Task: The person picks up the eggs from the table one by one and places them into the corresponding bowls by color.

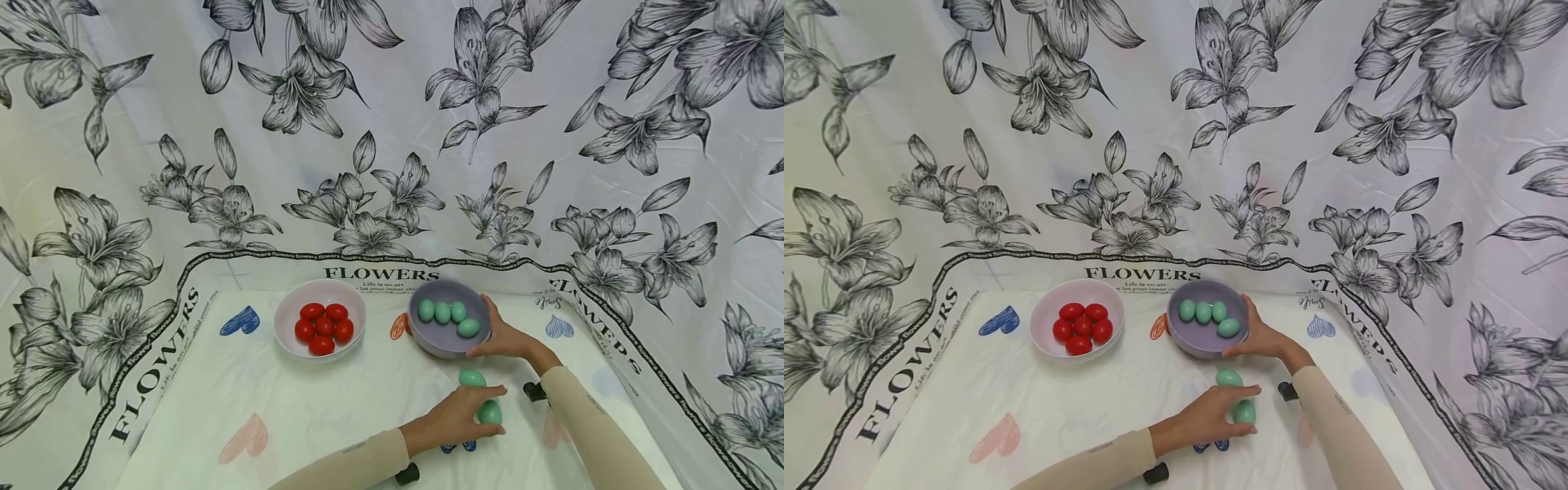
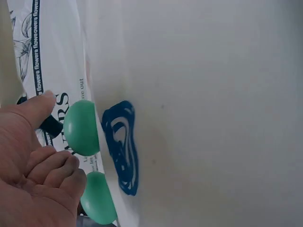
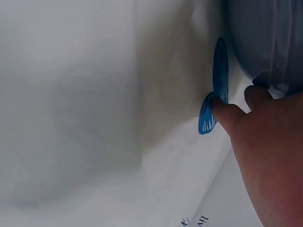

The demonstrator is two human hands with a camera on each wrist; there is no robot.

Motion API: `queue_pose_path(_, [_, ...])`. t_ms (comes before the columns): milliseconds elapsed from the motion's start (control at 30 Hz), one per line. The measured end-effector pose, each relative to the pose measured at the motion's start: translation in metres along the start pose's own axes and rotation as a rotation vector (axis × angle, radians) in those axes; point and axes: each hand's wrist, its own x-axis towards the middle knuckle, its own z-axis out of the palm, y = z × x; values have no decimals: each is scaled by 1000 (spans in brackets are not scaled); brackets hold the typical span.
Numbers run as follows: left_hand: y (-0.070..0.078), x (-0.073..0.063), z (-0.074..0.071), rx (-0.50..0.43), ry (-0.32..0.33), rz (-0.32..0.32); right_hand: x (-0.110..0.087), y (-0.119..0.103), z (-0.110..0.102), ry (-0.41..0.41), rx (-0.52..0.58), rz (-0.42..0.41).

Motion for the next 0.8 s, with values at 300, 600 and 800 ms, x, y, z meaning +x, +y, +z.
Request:
queue_pose_path(300, [-3, -1, 9, 34, -22, -52, 1, 2, 1, 8, -29, 6])
queue_pose_path(600, [-4, -2, 8, 39, -25, -87, 0, 0, 1, 11, -26, 5])
queue_pose_path(800, [-6, -4, 7, 45, -34, -77, 1, 1, 0, 10, -25, 9])
